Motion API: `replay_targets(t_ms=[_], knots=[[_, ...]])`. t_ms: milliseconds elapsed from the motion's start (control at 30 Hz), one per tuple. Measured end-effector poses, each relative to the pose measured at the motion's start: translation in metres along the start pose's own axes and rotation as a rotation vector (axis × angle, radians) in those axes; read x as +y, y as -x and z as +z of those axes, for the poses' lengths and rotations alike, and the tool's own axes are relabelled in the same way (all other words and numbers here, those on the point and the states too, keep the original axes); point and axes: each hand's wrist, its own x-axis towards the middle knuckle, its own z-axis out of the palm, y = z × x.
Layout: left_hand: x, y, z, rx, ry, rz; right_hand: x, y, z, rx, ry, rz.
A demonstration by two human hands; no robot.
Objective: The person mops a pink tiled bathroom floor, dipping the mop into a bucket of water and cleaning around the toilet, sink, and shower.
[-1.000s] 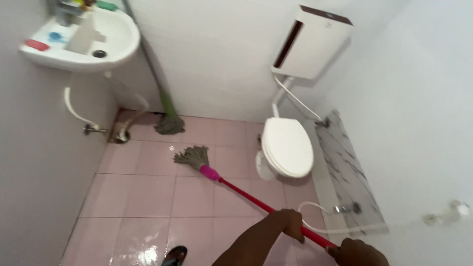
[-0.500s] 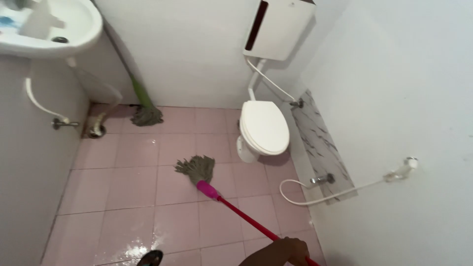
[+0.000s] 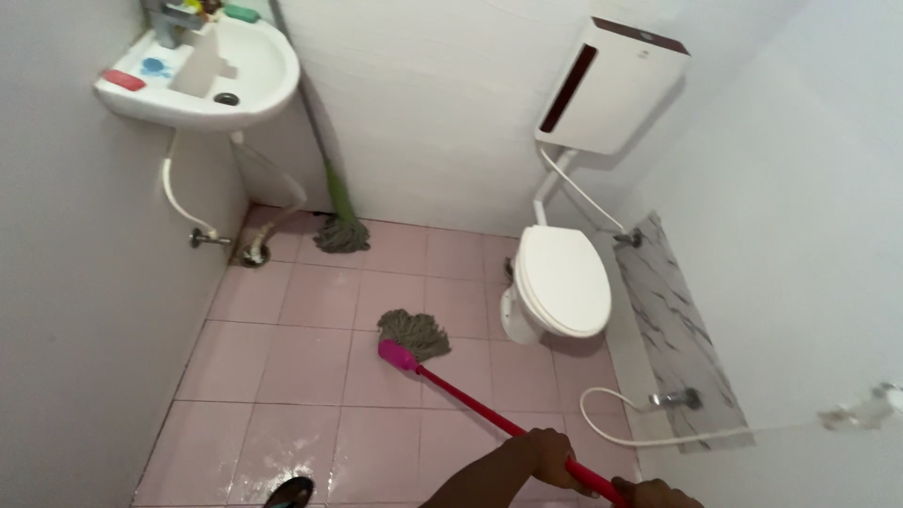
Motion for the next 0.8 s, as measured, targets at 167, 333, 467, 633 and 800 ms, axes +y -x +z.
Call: replay_targets(t_ms=[167, 333, 467, 633, 800], knots=[[-0.058, 0.033, -0.05, 0.075, 0.047, -0.048, -0.056, -0.042, -0.057, -0.062, -0.504, 0.122], [-0.109, 0.069, -0.103, 0.096, 0.097, -0.085, -0.117, 0.048, -0.137, 0.195, 0.128, -0.302], [-0.156, 0.092, -0.141, 0.193, 0.092, -0.1, -0.15, 0.027, -0.175, 0.413, 0.045, -0.38], [-0.236, 0.116, -0.173, 0.334, 0.018, -0.082, -0.233, 0.046, -0.251, 0.298, 0.159, -0.456], [-0.255, 0.167, -0.191, 0.449, 0.008, -0.163, -0.294, 0.113, -0.286, 0.37, 0.198, -0.409]])
